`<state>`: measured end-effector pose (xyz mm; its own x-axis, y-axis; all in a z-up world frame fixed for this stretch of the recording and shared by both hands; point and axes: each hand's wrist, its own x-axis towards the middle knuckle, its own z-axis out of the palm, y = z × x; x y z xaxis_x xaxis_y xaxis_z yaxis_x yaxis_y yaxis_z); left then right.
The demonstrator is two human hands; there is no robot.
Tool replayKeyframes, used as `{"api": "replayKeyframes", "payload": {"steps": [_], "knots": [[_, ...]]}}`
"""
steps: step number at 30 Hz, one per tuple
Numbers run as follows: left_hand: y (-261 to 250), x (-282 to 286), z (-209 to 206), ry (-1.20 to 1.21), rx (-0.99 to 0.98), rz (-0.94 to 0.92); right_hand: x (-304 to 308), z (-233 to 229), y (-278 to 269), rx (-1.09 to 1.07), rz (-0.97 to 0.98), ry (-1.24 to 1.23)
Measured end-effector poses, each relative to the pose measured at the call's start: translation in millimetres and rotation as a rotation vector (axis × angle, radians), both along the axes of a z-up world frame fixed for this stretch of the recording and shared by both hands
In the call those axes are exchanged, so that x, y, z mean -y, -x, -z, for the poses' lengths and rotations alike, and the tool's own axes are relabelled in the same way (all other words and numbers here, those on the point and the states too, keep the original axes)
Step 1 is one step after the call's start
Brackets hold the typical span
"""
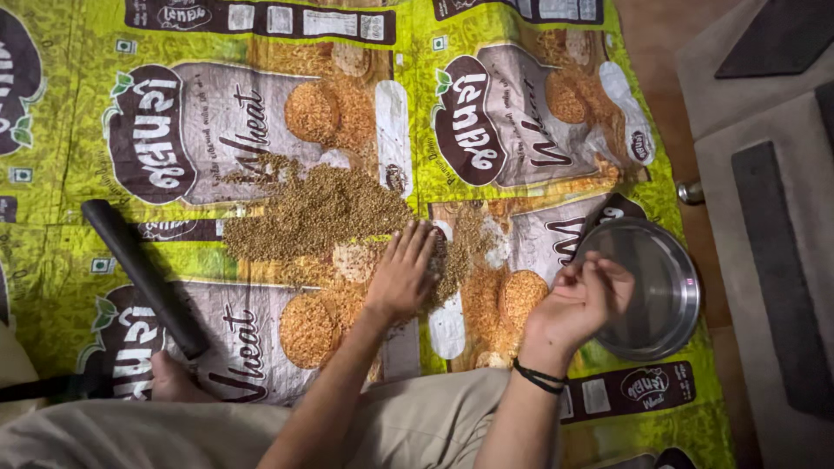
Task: The person sits on the floor and uses a cylindrical rolling pin to crush a pile of grains spread on a patterned mat. They repeatedly roll the pin over the grains and use their hands to gather and redistribute the pile.
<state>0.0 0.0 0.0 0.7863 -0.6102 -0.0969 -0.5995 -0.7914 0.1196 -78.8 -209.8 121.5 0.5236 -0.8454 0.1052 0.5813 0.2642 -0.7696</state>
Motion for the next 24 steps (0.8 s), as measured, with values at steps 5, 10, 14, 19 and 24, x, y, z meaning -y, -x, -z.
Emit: {"api": "replayKeyframes", "payload": {"steps": [5, 10, 14, 19, 24], "knots": [[1.6, 39.5, -15.5, 0.117, -0.129, -0.007, 1.0, 4.0, -2.2, -0.005, -0.013, -0.082], [-4.8, 83.5, -7.4, 0.353, -0.087, 0.054, 0.5, 3.7, -2.5, -0.007, -0.02, -0.108], [-12.6, 102.4, -18.0, 0.535, -0.241, 0.078, -0.7, 1.1, -4.1, -0.003, -0.042, -0.135], [11.7, 66.5, -47.9, 0.676, -0.26, -0.003, 6.8, 3.0, 0.4, 0.026, -0.048, -0.134], [42.8, -72.5, -54.7, 0.218, -0.052, -0.391, 16.8, 12.0, 2.6, 0.054, -0.133, -0.207]]}}
